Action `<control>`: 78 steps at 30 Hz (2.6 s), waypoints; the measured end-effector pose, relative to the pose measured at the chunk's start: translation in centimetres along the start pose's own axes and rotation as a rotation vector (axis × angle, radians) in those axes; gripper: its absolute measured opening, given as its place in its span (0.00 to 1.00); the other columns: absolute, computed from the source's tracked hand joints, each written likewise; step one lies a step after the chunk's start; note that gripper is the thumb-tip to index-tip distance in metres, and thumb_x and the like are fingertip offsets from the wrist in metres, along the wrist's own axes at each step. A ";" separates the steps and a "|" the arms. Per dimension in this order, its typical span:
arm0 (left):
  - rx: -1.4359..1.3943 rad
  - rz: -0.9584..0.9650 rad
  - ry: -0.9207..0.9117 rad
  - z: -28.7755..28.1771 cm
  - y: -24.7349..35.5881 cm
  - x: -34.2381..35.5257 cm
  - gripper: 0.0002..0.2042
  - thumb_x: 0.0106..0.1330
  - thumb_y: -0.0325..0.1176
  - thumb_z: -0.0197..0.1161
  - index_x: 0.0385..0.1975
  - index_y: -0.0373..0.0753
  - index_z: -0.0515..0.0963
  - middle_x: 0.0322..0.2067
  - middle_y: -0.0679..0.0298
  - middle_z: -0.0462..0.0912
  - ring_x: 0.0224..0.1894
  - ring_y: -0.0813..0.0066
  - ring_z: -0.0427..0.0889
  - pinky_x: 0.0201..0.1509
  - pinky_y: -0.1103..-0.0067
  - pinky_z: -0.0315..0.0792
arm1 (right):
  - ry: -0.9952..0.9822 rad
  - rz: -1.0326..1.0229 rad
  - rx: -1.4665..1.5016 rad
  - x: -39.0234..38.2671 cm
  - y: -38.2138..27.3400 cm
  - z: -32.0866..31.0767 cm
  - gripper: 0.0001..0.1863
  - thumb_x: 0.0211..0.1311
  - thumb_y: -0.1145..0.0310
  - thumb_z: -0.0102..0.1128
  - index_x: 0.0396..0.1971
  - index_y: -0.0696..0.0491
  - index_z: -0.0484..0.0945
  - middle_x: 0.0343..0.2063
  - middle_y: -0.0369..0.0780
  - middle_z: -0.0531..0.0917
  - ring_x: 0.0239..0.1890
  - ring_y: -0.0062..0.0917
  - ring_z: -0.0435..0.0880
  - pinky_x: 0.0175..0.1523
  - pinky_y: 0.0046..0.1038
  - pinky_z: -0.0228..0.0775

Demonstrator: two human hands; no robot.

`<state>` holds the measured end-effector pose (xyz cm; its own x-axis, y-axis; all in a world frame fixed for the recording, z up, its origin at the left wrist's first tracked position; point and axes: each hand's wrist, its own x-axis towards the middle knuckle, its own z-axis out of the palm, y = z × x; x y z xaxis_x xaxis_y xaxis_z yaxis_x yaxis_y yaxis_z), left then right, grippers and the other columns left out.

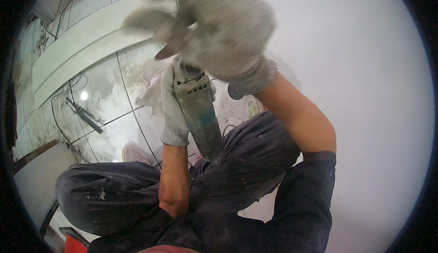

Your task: The person assembles an angle grinder by attaching a cutting disc and then uses it to cut along a marked line on a white tile while sitting on the floor.

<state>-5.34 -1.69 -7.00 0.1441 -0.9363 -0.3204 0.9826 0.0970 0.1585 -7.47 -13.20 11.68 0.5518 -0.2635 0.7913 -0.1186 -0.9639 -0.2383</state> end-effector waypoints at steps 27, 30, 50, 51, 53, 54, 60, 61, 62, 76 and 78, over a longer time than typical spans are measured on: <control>0.006 0.391 -0.031 -5.7 0.2 -1.8 0.25 0.88 0.55 0.44 0.66 0.42 0.74 0.58 0.60 0.82 0.58 0.66 0.83 0.65 0.68 0.81 | -0.482 -0.609 -0.179 -5.9 -3.1 0.3 0.25 0.45 0.64 0.67 0.49 0.40 0.92 0.48 0.34 0.87 0.47 0.27 0.88 0.44 0.34 0.86; 0.030 0.395 0.061 -5.8 0.5 -1.5 0.18 0.82 0.50 0.57 0.58 0.43 0.78 0.54 0.63 0.83 0.55 0.66 0.85 0.62 0.66 0.82 | -0.477 -0.650 -0.212 -5.9 -3.6 0.5 0.26 0.46 0.63 0.67 0.50 0.40 0.92 0.48 0.34 0.87 0.49 0.28 0.88 0.46 0.35 0.86; -0.107 0.318 -0.172 0.3 3.3 -3.1 0.21 0.81 0.42 0.55 0.57 0.26 0.74 0.36 0.52 0.84 0.31 0.65 0.85 0.33 0.73 0.83 | -0.608 0.309 -0.051 -3.7 0.1 -1.1 0.18 0.74 0.63 0.67 0.60 0.48 0.85 0.44 0.40 0.89 0.43 0.25 0.89 0.56 0.33 0.85; -0.127 0.293 -0.099 0.7 3.3 -3.2 0.24 0.82 0.45 0.52 0.56 0.24 0.73 0.34 0.49 0.82 0.29 0.64 0.84 0.30 0.72 0.82 | -0.680 0.420 -0.018 -3.8 0.6 -0.8 0.20 0.76 0.60 0.66 0.63 0.51 0.84 0.45 0.40 0.89 0.44 0.26 0.88 0.58 0.34 0.85; -0.114 0.250 -0.069 1.2 3.2 -3.3 0.29 0.83 0.51 0.48 0.56 0.23 0.72 0.31 0.47 0.81 0.27 0.62 0.82 0.28 0.71 0.80 | -0.789 0.432 0.042 -4.3 1.4 -0.5 0.21 0.77 0.60 0.66 0.64 0.51 0.84 0.45 0.40 0.89 0.46 0.25 0.88 0.59 0.33 0.84; -0.109 0.234 -0.058 1.2 3.2 -3.4 0.31 0.82 0.54 0.46 0.56 0.23 0.72 0.31 0.46 0.80 0.27 0.62 0.82 0.27 0.70 0.80 | -0.853 0.434 0.068 -4.5 1.8 -0.5 0.21 0.77 0.59 0.66 0.64 0.51 0.84 0.45 0.40 0.89 0.47 0.25 0.88 0.60 0.33 0.84; -0.057 0.268 -0.145 0.3 2.3 -3.1 0.32 0.82 0.57 0.47 0.54 0.25 0.73 0.32 0.48 0.80 0.27 0.63 0.80 0.26 0.71 0.77 | -0.886 0.535 0.314 -4.7 3.5 -0.9 0.23 0.73 0.58 0.71 0.62 0.52 0.85 0.49 0.41 0.90 0.51 0.28 0.89 0.63 0.35 0.83; 0.003 0.319 -0.165 0.3 2.2 -3.0 0.31 0.81 0.56 0.50 0.55 0.25 0.73 0.35 0.46 0.81 0.26 0.64 0.80 0.25 0.72 0.77 | -0.900 0.559 0.354 -4.6 3.7 -1.0 0.22 0.71 0.61 0.73 0.61 0.53 0.85 0.50 0.42 0.91 0.53 0.29 0.90 0.63 0.36 0.83; 0.062 0.368 -0.187 0.2 2.1 -2.9 0.31 0.81 0.56 0.52 0.56 0.25 0.74 0.37 0.45 0.81 0.26 0.65 0.79 0.25 0.73 0.76 | -0.900 0.571 0.387 -4.4 3.8 -1.0 0.22 0.71 0.61 0.73 0.60 0.53 0.86 0.50 0.43 0.91 0.53 0.29 0.90 0.64 0.36 0.83; 0.112 0.309 -0.219 1.6 2.6 -3.9 0.35 0.78 0.59 0.52 0.59 0.25 0.74 0.38 0.50 0.80 0.29 0.67 0.77 0.29 0.73 0.74 | -0.654 0.398 0.182 -5.5 13.6 2.8 0.28 0.69 0.37 0.64 0.55 0.43 0.92 0.45 0.35 0.95 0.46 0.26 0.93 0.59 0.35 0.82; 0.124 0.223 -0.258 0.9 2.5 -3.3 0.34 0.78 0.58 0.53 0.60 0.25 0.74 0.40 0.49 0.80 0.30 0.68 0.77 0.30 0.73 0.74 | -0.577 0.525 0.267 -5.7 16.7 4.3 0.34 0.67 0.37 0.66 0.64 0.44 0.87 0.61 0.44 0.88 0.63 0.36 0.85 0.71 0.40 0.71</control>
<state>-3.47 1.33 -4.69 0.3032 -0.9527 -0.0216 0.9065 0.2814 0.3147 -9.05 -27.64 0.74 0.8251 -0.5466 0.1432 -0.3190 -0.6598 -0.6804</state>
